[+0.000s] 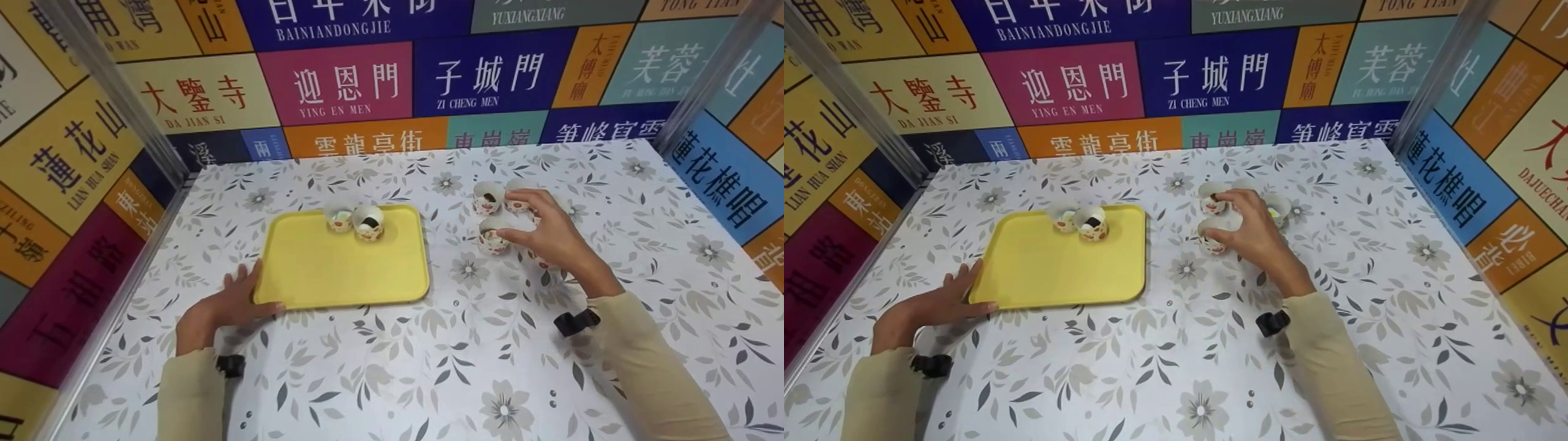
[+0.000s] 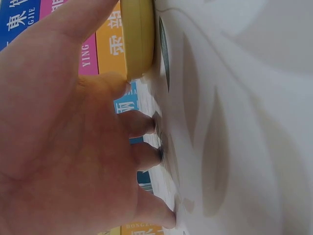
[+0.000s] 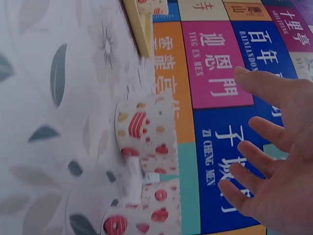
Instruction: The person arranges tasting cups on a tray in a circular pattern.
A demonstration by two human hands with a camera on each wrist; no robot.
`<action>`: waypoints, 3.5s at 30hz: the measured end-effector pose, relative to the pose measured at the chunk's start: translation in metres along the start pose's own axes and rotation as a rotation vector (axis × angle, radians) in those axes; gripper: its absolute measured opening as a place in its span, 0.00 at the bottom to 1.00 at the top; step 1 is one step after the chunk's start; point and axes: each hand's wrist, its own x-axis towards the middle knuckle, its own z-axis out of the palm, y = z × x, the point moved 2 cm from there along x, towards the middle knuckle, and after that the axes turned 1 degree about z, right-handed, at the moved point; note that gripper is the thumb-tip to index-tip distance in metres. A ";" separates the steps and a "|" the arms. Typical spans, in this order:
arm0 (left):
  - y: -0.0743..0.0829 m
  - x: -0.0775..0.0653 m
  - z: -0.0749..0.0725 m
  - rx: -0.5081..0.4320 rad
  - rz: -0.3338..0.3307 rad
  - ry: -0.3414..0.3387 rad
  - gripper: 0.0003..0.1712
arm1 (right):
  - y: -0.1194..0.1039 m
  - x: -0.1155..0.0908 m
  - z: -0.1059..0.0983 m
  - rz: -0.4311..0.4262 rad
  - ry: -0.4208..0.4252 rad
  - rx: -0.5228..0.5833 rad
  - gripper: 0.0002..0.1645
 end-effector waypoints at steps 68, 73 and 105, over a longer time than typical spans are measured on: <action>0.002 -0.001 0.000 -0.007 0.003 -0.006 0.71 | 0.111 -0.020 -0.046 0.147 -0.423 0.112 0.52; 0.001 -0.001 0.000 -0.014 -0.009 -0.001 0.71 | 0.113 -0.018 -0.044 0.184 -0.412 0.095 0.54; 0.002 -0.001 0.000 -0.016 0.007 -0.002 0.71 | 0.096 -0.016 -0.047 0.196 -0.289 0.054 0.44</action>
